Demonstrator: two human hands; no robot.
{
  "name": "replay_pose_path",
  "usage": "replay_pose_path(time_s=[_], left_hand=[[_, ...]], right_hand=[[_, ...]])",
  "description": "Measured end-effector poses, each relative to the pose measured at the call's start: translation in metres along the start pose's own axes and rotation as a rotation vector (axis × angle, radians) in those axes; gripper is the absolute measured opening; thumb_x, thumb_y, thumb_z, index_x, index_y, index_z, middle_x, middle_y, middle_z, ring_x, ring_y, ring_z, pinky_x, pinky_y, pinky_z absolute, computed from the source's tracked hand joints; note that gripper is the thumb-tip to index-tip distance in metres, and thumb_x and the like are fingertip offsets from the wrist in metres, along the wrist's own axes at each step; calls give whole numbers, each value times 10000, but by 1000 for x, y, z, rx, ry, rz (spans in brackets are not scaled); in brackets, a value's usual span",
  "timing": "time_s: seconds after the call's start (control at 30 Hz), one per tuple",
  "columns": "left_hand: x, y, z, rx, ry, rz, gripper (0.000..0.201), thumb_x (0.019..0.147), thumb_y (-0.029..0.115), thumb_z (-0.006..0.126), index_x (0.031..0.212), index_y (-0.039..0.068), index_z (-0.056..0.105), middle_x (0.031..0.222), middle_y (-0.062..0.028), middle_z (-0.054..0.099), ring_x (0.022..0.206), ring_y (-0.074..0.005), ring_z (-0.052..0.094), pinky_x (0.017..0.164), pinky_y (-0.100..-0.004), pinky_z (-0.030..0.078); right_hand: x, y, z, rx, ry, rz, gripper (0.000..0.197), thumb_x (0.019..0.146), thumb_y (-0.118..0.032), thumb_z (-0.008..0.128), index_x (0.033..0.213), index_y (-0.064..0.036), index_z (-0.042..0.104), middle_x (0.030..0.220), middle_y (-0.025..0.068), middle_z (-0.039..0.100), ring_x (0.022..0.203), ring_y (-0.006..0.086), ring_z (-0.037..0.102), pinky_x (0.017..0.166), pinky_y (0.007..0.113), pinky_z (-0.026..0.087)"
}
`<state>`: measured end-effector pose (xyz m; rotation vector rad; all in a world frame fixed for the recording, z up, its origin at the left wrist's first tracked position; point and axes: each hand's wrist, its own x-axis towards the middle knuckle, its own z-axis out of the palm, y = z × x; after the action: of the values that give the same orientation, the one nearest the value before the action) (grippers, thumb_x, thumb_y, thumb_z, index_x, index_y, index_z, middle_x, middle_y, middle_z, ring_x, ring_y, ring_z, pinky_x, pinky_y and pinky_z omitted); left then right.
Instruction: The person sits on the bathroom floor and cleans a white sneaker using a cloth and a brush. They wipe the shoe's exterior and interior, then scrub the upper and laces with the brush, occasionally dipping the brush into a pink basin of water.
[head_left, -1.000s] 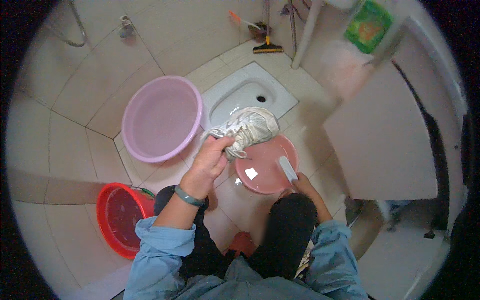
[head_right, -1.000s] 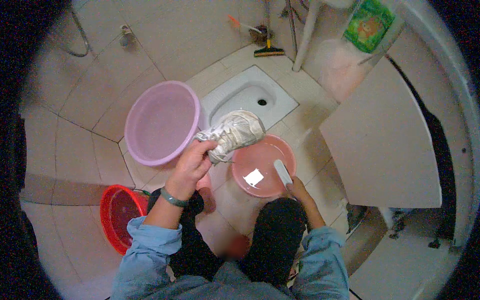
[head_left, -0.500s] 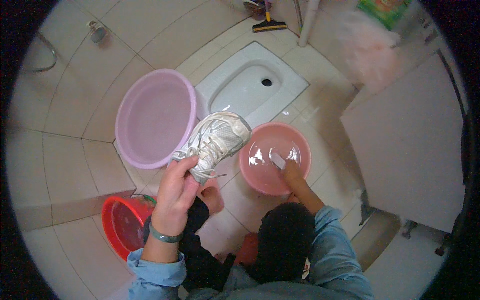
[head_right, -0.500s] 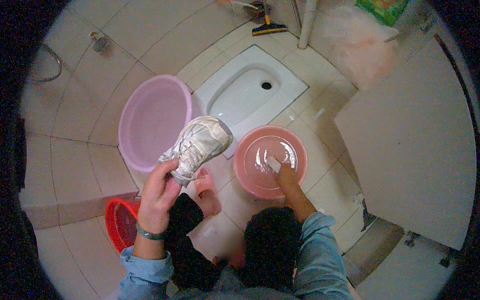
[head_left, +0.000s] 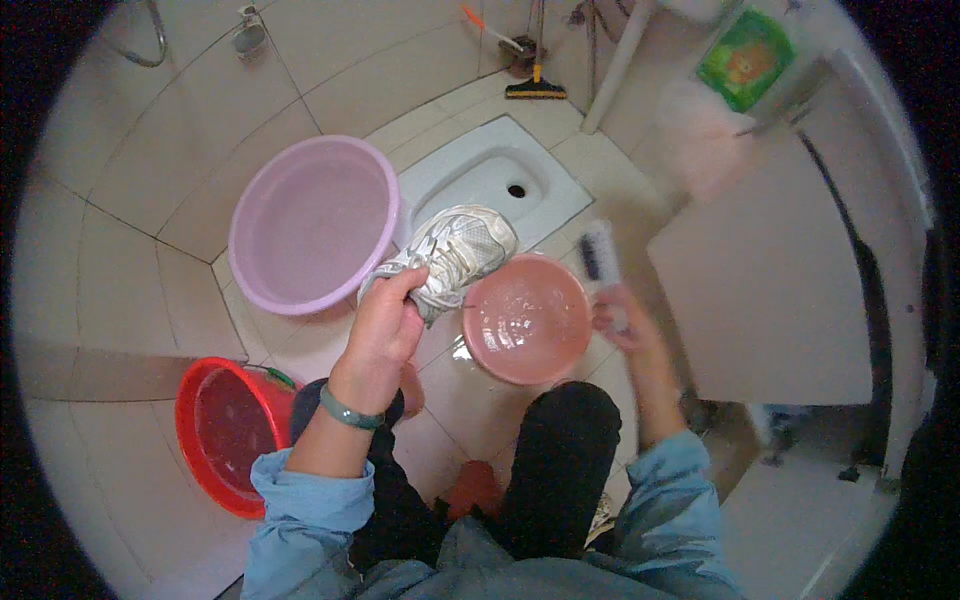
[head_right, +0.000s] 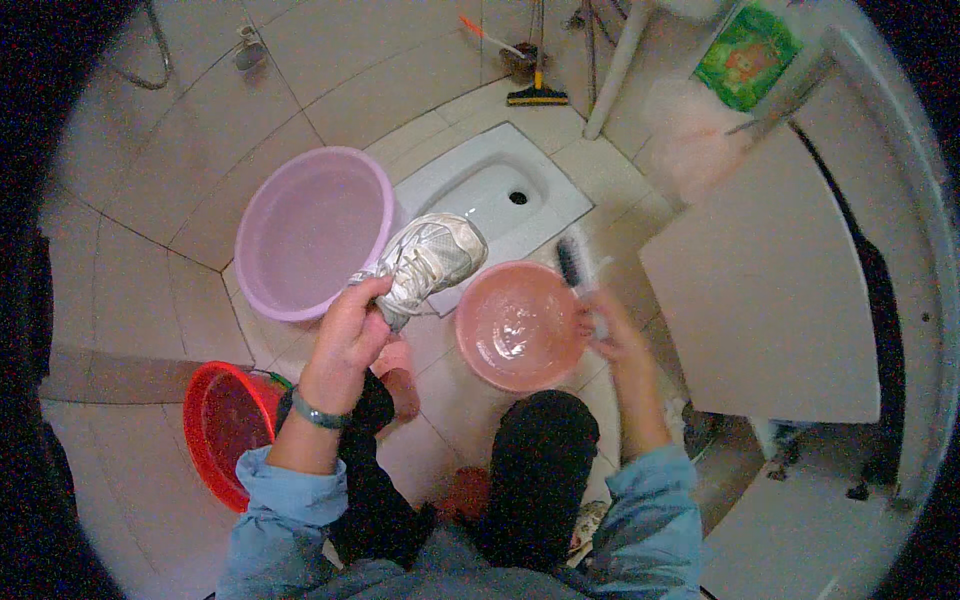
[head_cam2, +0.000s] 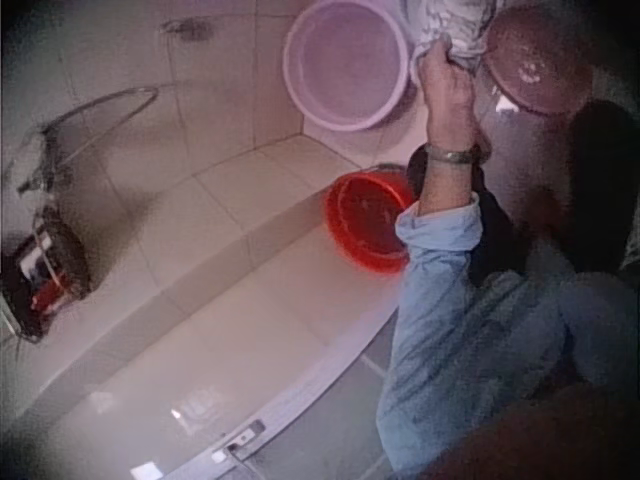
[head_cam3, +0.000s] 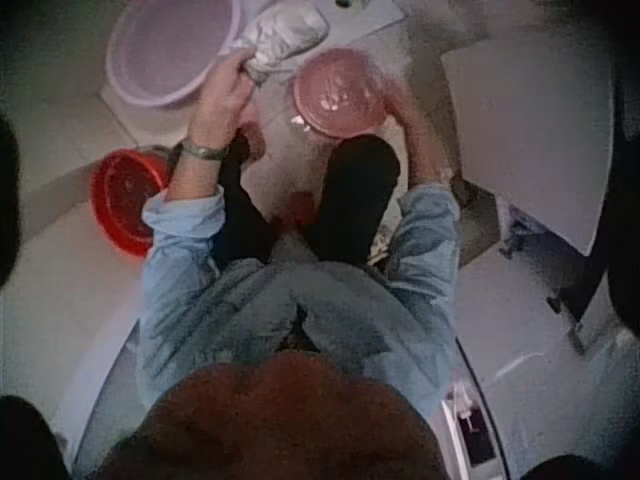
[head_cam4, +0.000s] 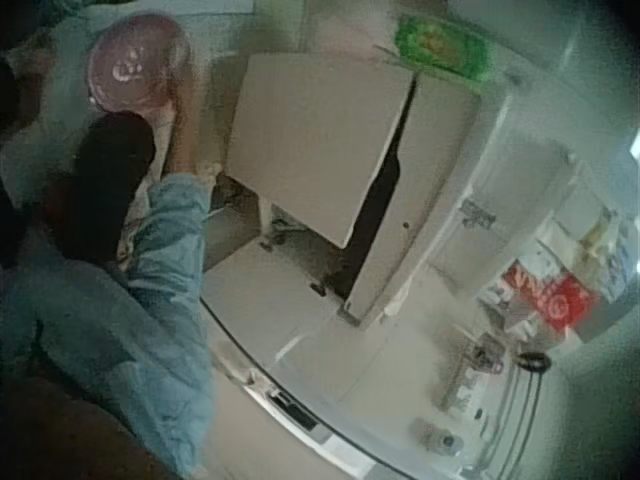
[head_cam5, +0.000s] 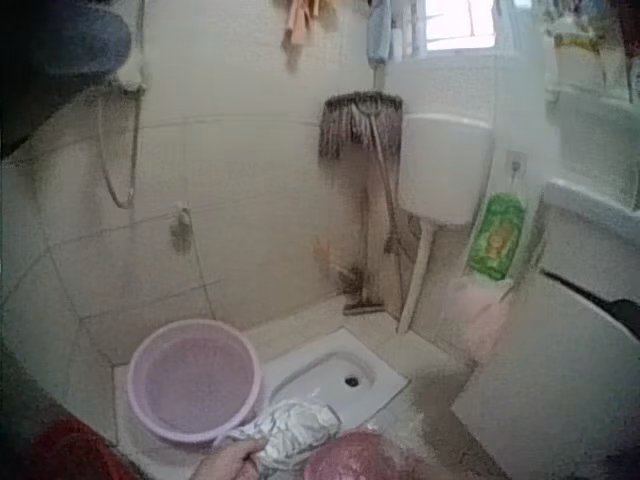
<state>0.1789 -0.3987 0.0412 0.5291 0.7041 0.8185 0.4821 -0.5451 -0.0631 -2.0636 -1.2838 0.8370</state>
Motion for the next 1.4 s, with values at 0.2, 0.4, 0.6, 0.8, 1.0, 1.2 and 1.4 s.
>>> replay_pose_path(time_s=[0.2, 0.4, 0.6, 0.8, 1.0, 1.2, 1.4], left_hand=[[7, -11, -11, -132, 108, 44, 239, 807, -8, 505, 1018, -120, 498, 1026, -190, 549, 925, -255, 564, 830, -343, 458], [16, -21, -14, -259, 67, 43, 230, 803, 6, 522, 992, -124, 509, 1018, -188, 552, 913, -263, 567, 807, -351, 469], [21, -24, -14, -251, 43, -16, 283, 852, 33, 450, 1087, -122, 446, 1129, -214, 507, 1012, -288, 535, 889, -360, 450], [16, -24, -13, -366, -35, -13, 237, 812, 18, 512, 1007, -117, 505, 1011, -181, 563, 909, -253, 577, 783, -349, 483], [12, -23, -12, -325, -112, -19, 196, 799, 1, 527, 975, -82, 543, 957, -147, 589, 861, -233, 592, 751, -316, 490], [-7, -55, 15, -177, 32, 10, 173, 779, -19, 534, 946, -56, 559, 891, -129, 597, 791, -221, 600, 665, -313, 491], [7, -50, 10, -146, -14, 29, 153, 783, -25, 508, 928, -66, 537, 870, -137, 593, 779, -235, 599, 659, -334, 492]], right_hand=[[-10, 34, 88, -118, -32, -10, 500, 811, -297, 538, 1252, -95, 419, 1151, 185, 541, 1017, 299, 538, 820, 364, 436], [-21, -53, 18, -617, -8, 79, 516, 802, -275, 579, 1257, -96, 414, 1078, 149, 572, 972, 264, 556, 829, 360, 436], [-42, -123, 15, 226, 297, -208, 554, 796, -215, 594, 1287, -91, 370, 1132, 136, 533, 1008, 223, 525, 847, 326, 412], [-55, -161, 24, 339, 401, -231, 521, 794, -138, 585, 1273, -70, 391, 1188, 158, 508, 1057, 213, 508, 866, 319, 402], [-80, -198, 62, 22, 338, -389, 399, 819, -142, 546, 1211, -92, 491, 1174, 173, 519, 1048, 289, 532, 859, 349, 425], [-40, -204, 46, -118, 400, -116, 407, 801, -180, 574, 1197, -112, 510, 1091, 205, 545, 963, 343, 550, 799, 384, 440], [-89, -191, 85, -115, 457, -338, 391, 834, -199, 531, 1196, -55, 505, 1092, 169, 571, 993, 276, 560, 838, 341, 423]])
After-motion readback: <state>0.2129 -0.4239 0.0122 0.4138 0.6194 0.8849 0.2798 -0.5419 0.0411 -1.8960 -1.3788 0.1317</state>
